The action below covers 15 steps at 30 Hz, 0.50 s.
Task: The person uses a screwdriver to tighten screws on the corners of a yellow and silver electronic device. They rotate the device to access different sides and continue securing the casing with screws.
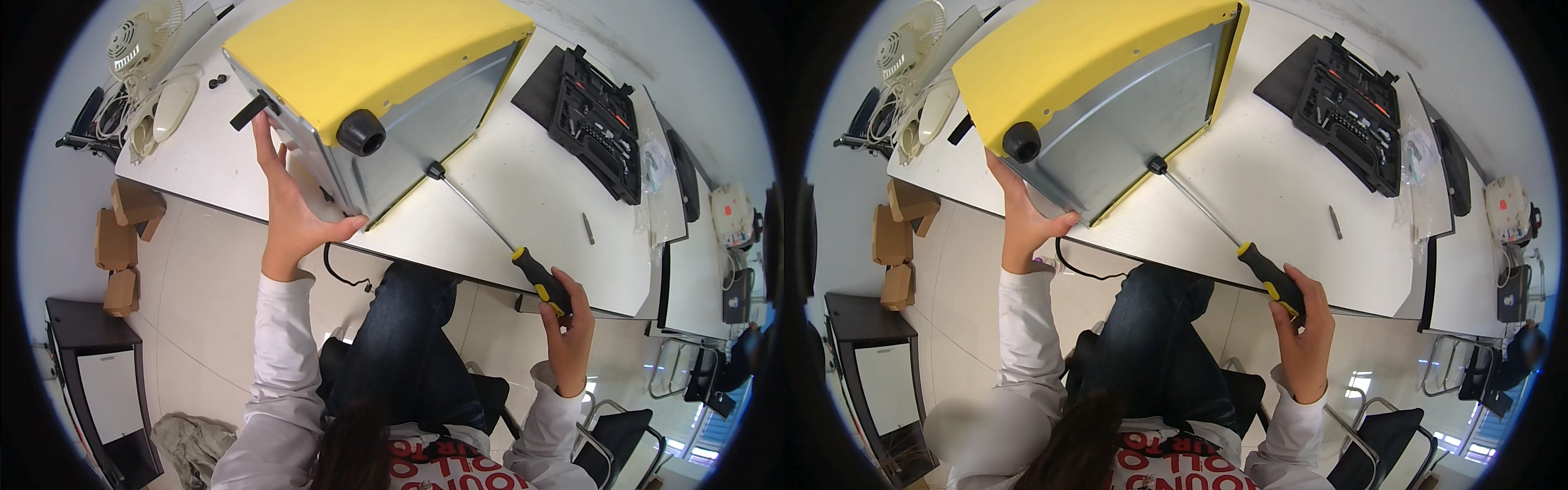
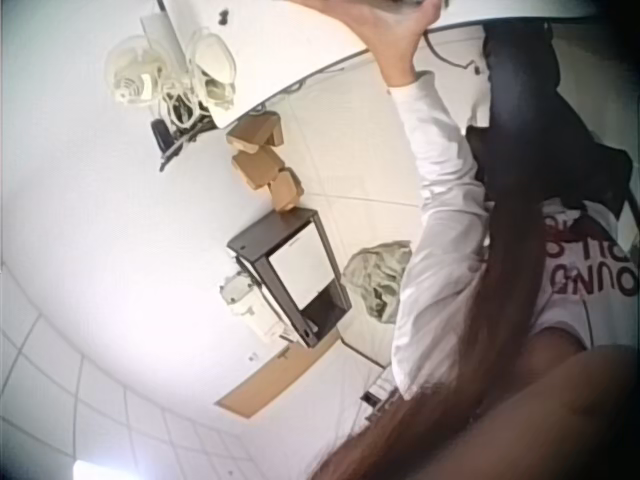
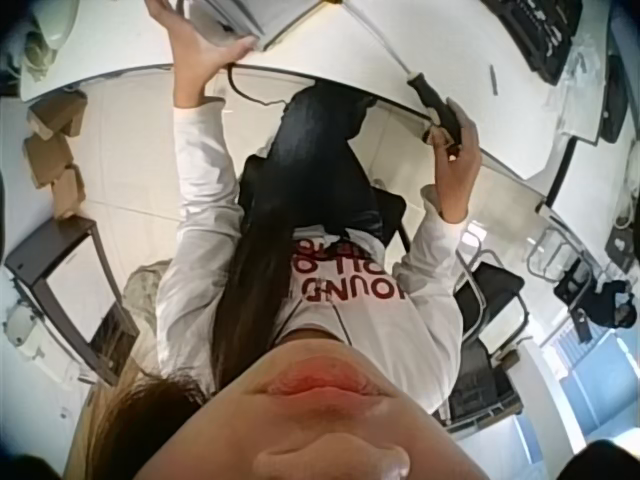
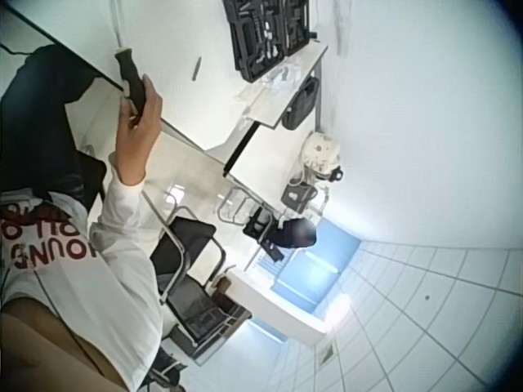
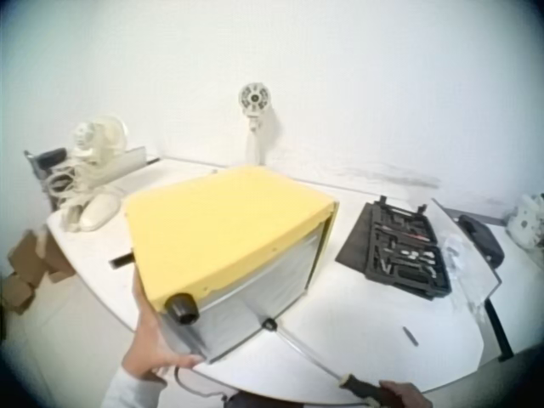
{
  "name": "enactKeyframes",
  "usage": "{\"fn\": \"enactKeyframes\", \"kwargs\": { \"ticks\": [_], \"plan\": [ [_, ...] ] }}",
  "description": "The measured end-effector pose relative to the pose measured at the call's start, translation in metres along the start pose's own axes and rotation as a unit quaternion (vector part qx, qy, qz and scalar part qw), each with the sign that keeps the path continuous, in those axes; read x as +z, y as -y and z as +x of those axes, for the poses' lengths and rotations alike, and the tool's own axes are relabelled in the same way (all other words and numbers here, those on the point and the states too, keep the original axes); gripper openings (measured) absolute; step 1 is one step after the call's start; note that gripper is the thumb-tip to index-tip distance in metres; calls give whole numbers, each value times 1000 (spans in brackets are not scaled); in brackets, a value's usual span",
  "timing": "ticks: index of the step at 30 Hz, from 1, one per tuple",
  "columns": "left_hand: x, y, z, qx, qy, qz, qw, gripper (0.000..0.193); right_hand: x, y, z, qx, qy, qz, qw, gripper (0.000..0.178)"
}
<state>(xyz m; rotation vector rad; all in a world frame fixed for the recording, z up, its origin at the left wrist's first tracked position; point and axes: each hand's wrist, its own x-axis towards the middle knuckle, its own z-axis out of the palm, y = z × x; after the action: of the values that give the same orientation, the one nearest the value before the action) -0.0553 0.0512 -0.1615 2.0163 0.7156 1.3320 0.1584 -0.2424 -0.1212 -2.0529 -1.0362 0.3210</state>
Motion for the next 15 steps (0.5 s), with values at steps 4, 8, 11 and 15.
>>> {"fn": "enactKeyframes", "kwargs": {
  "ticks": [4,8,11,15],
  "plan": [
    [0,1,0,6,-2,7,1000,144,-1,1,0,0,5,-5,1000,37],
    [-1,0,1,8,0,8,1000,144,1,-4,-2,8,2,15,1000,34],
    [0,1,0,6,3,3,1000,144,1,-8,-5,26,-3,38,999,35],
    [0,1,0,11,0,2,1000,145,-1,-6,-8,46,-1,49,998,36]
  ]
}}
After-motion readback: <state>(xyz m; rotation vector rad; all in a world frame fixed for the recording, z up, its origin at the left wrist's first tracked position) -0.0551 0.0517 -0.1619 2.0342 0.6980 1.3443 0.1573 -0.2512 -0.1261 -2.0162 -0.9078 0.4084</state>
